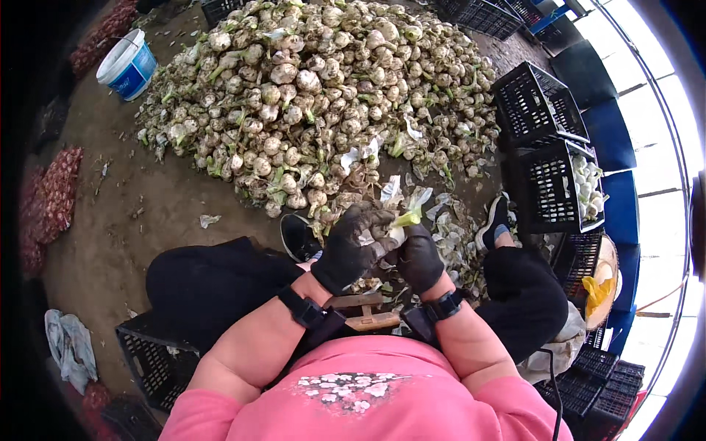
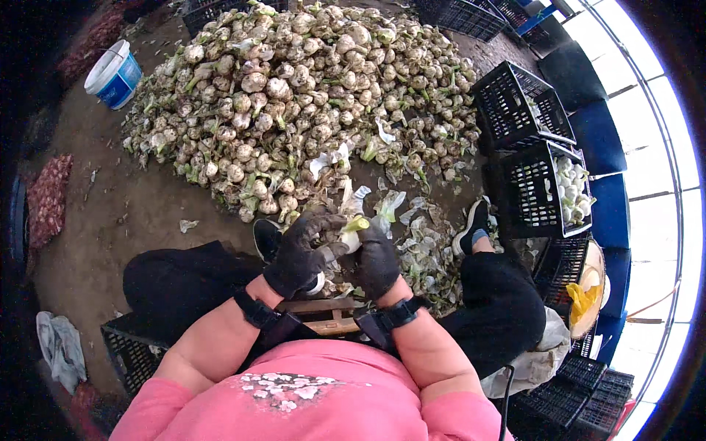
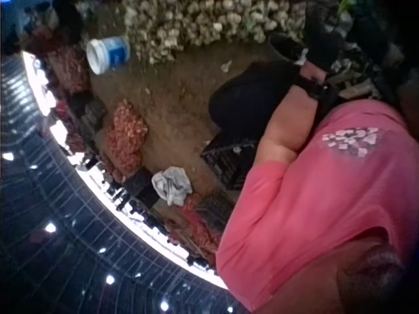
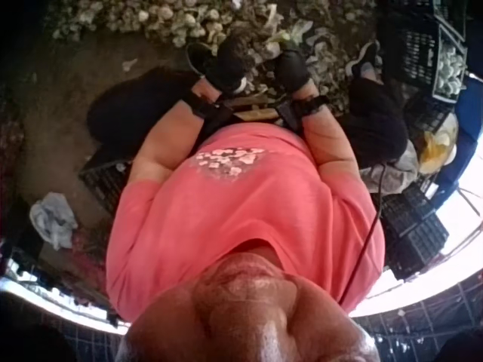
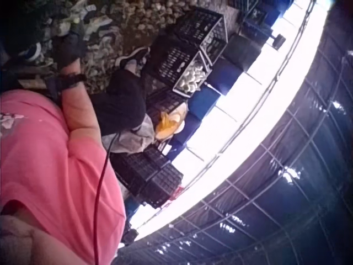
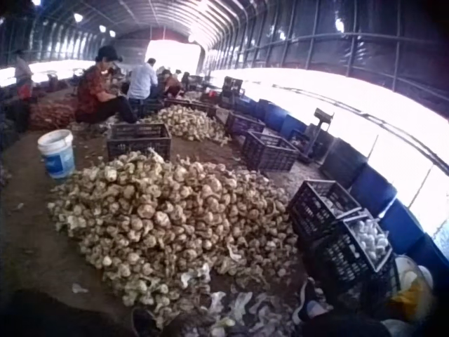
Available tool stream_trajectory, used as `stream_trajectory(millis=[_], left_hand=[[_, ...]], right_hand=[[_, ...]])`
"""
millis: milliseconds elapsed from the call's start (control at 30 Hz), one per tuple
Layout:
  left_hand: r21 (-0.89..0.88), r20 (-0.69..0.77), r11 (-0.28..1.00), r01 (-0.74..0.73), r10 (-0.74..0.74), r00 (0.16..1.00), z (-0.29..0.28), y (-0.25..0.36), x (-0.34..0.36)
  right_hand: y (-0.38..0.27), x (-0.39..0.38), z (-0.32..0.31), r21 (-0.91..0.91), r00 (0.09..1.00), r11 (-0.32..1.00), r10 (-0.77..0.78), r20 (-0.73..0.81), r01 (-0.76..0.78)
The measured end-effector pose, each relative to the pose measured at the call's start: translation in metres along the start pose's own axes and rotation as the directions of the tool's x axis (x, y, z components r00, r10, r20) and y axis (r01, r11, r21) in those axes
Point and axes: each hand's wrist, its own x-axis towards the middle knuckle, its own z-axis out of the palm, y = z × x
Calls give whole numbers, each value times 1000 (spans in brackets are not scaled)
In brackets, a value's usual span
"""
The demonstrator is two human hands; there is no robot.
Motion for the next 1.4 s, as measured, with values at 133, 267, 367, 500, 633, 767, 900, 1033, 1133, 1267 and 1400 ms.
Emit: stream_trajectory(millis=[133, 267, 367, 500, 633, 767, 900, 1033, 1133, 1267, 1400], left_hand=[[-560, 83, 717, 415, -450, 889, -2, -2, 2], [3, -153, 998, 67, -66, 986, 4, -3, 3], [152, -169, 987, 46, -20, 985, 2, -2, 2], [-423, 83, 819, 386, -390, 917, -11, -7, 4], [-360, 108, 822, 441, -433, 895, -18, -11, 5], [-344, 80, 861, 374, -370, 926, -12, -8, 0], [103, -147, 993, 62, -46, 988, -5, -8, 1], [292, -241, 934, 205, -136, 961, -14, -31, 3], [434, -146, 767, 474, -459, 876, -21, -58, -4], [887, -143, 450, 101, 59, 988, -21, -74, -10], [490, 298, 871, 24, -194, 935, -20, -46, -4]], right_hand=[[7, 8, -3, 25, 999, 1000, -2, -50, 3], [-2, 0, 3, -632, 912, 671, -377, 161, 389], [-8, -4, 12, -541, 972, 814, -236, 22, 210], [-8, -4, 19, 33, 999, 999, 34, 15, -35], [-9, -4, 19, -13, 997, 1000, -27, 74, 28], [-12, -7, 19, -154, 995, 983, -98, 5, 98], [-14, -10, 20, -203, 995, 974, -102, -8, 98], [-17, -12, 20, -352, 985, 924, -110, 129, 150], [-22, -11, 18, 89, 956, 995, 16, 292, -44], [-25, -6, 17, 6, 971, 985, -173, 167, 174], [-22, -6, 12, 36, 964, 970, -245, 104, 242]])
